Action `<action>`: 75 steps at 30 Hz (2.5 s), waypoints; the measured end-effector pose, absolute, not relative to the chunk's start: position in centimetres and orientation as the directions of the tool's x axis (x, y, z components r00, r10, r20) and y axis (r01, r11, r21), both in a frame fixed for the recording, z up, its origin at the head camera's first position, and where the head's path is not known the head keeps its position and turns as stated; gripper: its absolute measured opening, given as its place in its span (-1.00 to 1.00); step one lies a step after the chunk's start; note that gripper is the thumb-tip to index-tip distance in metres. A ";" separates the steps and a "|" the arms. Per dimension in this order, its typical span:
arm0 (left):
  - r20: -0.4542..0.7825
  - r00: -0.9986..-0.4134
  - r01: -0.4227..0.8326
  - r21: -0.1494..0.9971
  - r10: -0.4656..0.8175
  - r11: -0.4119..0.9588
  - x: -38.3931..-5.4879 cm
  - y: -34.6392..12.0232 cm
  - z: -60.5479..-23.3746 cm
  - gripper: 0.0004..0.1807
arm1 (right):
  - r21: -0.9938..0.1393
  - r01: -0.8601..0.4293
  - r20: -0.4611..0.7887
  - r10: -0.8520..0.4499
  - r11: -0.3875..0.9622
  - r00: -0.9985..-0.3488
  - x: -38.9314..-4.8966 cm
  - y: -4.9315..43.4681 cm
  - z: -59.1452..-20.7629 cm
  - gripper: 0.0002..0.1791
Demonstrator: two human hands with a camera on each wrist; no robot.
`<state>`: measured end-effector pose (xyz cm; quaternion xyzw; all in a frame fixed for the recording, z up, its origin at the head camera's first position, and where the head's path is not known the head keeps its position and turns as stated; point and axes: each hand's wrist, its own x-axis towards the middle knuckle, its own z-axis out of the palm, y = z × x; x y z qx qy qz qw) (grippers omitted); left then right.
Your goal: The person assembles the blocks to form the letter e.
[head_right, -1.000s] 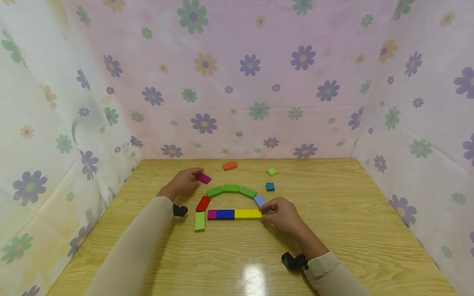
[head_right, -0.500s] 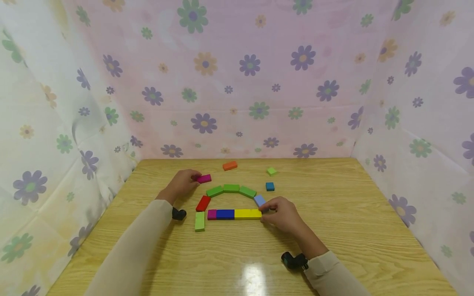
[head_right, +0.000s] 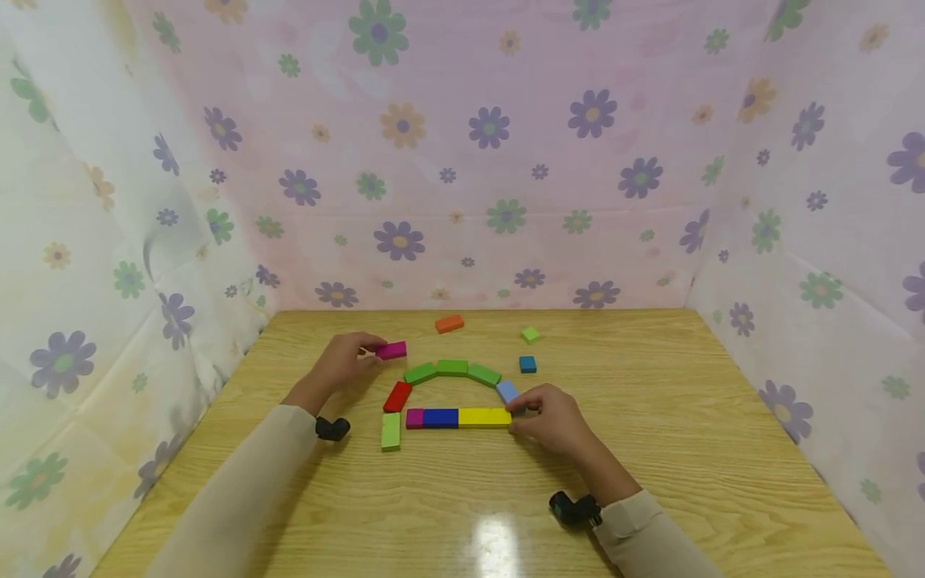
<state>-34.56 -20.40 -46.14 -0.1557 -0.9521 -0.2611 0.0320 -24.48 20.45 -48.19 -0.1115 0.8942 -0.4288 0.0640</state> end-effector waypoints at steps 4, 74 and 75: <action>0.216 -0.915 0.403 0.459 0.341 0.792 -33.0 -20.3 -45.5 -0.65 | -0.781 -0.148 -0.016 -0.256 0.607 -0.967 -24.6 20.5 -48.3 -0.76; 0.160 -0.746 0.649 0.392 0.647 0.652 -22.3 -17.4 -46.8 -0.74 | -0.775 -0.175 0.013 -0.262 0.608 -0.965 -25.5 20.2 -48.1 -0.76; 0.154 -0.747 0.646 0.395 0.646 0.653 -22.3 -17.4 -46.8 -0.74 | -0.771 -0.175 0.009 -0.264 0.612 -0.965 -25.5 20.2 -48.1 -0.76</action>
